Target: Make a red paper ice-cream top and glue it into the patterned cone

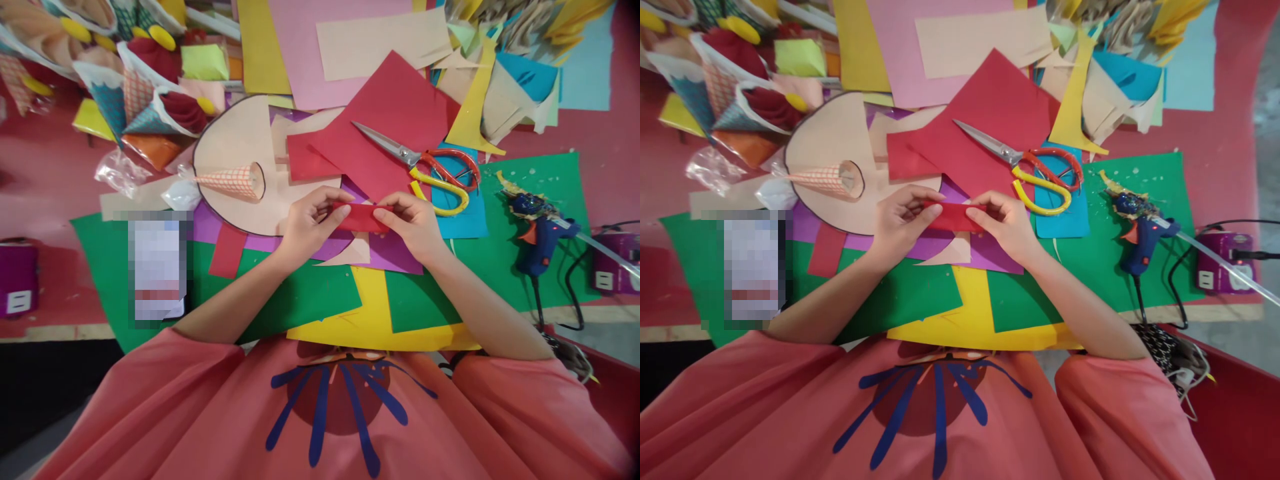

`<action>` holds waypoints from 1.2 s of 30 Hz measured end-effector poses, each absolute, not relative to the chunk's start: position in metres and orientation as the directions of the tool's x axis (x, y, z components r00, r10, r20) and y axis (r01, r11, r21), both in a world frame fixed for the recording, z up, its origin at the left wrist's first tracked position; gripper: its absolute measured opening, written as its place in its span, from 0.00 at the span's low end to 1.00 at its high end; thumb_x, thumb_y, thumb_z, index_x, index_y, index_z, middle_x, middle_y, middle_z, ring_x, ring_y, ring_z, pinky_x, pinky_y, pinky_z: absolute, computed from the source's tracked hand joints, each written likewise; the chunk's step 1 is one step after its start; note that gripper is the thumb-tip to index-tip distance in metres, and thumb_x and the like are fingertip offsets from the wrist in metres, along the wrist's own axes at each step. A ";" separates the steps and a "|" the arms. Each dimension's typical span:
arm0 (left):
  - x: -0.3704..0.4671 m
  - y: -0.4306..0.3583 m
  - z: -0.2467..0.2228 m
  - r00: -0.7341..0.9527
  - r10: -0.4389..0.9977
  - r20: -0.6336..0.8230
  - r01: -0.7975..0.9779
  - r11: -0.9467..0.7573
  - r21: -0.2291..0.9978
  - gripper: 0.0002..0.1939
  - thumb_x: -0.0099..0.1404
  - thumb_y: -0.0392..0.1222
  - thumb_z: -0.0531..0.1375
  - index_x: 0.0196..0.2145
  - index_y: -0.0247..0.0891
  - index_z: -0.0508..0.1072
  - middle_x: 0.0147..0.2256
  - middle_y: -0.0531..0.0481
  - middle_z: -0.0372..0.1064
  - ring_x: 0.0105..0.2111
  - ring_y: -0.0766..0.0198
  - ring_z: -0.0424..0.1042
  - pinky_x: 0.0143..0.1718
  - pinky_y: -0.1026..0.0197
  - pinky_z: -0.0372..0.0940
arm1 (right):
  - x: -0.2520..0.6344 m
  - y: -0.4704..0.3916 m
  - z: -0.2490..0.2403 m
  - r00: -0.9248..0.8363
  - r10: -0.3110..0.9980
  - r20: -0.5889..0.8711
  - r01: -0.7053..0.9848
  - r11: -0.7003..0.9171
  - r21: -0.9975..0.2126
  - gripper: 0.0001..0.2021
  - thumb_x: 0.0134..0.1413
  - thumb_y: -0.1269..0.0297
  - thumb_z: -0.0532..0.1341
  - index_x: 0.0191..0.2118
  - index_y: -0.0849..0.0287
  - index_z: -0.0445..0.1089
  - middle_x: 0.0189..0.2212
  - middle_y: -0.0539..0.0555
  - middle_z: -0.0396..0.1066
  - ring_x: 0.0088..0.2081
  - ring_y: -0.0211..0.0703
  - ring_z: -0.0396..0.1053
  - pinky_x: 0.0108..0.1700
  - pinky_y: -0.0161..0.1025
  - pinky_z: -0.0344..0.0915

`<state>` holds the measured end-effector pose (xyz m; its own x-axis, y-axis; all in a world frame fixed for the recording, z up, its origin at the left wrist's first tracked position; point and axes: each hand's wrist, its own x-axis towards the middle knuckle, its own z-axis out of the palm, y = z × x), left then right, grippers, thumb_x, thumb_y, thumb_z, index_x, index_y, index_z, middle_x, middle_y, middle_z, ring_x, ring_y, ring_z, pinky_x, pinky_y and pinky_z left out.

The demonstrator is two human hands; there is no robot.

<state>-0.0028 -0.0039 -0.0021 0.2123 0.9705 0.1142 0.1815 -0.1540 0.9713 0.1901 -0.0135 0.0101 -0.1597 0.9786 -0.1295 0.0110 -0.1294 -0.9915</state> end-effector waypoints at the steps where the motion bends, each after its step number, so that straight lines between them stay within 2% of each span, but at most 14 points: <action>1: -0.003 -0.004 -0.002 0.214 0.971 0.109 0.185 -0.150 0.971 0.12 0.62 0.48 0.62 0.37 0.36 0.73 0.36 0.49 0.76 0.36 0.68 0.76 0.34 0.69 0.68 | 0.190 -0.013 0.010 -0.160 0.978 -0.132 0.010 -0.132 -0.991 0.17 0.44 0.50 0.70 0.29 0.58 0.70 0.23 0.47 0.71 0.24 0.32 0.67 0.25 0.31 0.65; 8: -0.003 -0.004 -0.003 0.208 0.973 0.099 0.171 -0.136 0.976 0.11 0.62 0.44 0.62 0.40 0.36 0.72 0.39 0.49 0.76 0.37 0.70 0.76 0.33 0.71 0.67 | 0.190 -0.013 0.009 -0.159 0.978 -0.132 0.002 -0.134 -0.991 0.17 0.43 0.50 0.70 0.29 0.59 0.70 0.23 0.46 0.71 0.23 0.31 0.67 0.25 0.30 0.65; 14: -0.003 -0.005 -0.004 0.177 0.981 0.083 0.185 -0.116 0.976 0.17 0.61 0.43 0.63 0.47 0.39 0.70 0.37 0.51 0.76 0.32 0.71 0.76 0.30 0.71 0.67 | 0.190 -0.013 0.009 -0.160 0.977 -0.139 -0.026 -0.145 -0.989 0.17 0.43 0.50 0.70 0.28 0.58 0.70 0.22 0.46 0.71 0.22 0.31 0.67 0.23 0.30 0.64; 17: -0.003 -0.004 -0.003 0.198 0.973 0.118 0.165 -0.152 0.975 0.14 0.62 0.43 0.63 0.45 0.38 0.73 0.39 0.50 0.77 0.36 0.69 0.77 0.33 0.70 0.69 | 0.190 -0.013 0.009 -0.152 0.978 -0.144 -0.034 -0.151 -0.988 0.17 0.42 0.50 0.71 0.28 0.58 0.70 0.22 0.45 0.71 0.22 0.31 0.67 0.23 0.30 0.64; 21: -0.002 -0.004 0.000 0.204 0.962 0.181 0.171 -0.217 0.961 0.07 0.63 0.42 0.62 0.37 0.38 0.79 0.36 0.50 0.79 0.37 0.67 0.77 0.38 0.67 0.70 | 0.190 -0.013 0.011 -0.148 0.978 -0.148 -0.033 -0.154 -0.987 0.17 0.42 0.51 0.71 0.28 0.58 0.71 0.22 0.45 0.71 0.22 0.31 0.67 0.24 0.30 0.65; 30: -0.002 -0.005 0.002 0.168 0.968 0.184 0.212 -0.218 0.953 0.06 0.62 0.42 0.64 0.35 0.40 0.81 0.33 0.52 0.79 0.34 0.68 0.77 0.36 0.67 0.70 | 0.190 -0.013 0.010 -0.159 0.976 -0.148 -0.012 -0.152 -0.988 0.17 0.44 0.50 0.70 0.29 0.58 0.70 0.23 0.46 0.71 0.23 0.31 0.67 0.24 0.31 0.65; 36: -0.004 -0.004 0.002 0.132 0.976 0.173 0.250 -0.201 0.947 0.09 0.62 0.45 0.63 0.36 0.40 0.80 0.35 0.51 0.80 0.37 0.67 0.77 0.39 0.66 0.70 | 0.191 -0.013 0.014 -0.142 0.983 -0.113 -0.042 -0.120 -0.992 0.15 0.49 0.51 0.68 0.28 0.57 0.69 0.19 0.44 0.68 0.19 0.31 0.65 0.23 0.32 0.64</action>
<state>-0.0036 -0.0038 0.0015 0.1321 0.9761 0.1726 0.2498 -0.2013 0.9471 0.1914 -0.0134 0.0136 -0.1423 0.9834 -0.1129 -0.0417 -0.1199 -0.9919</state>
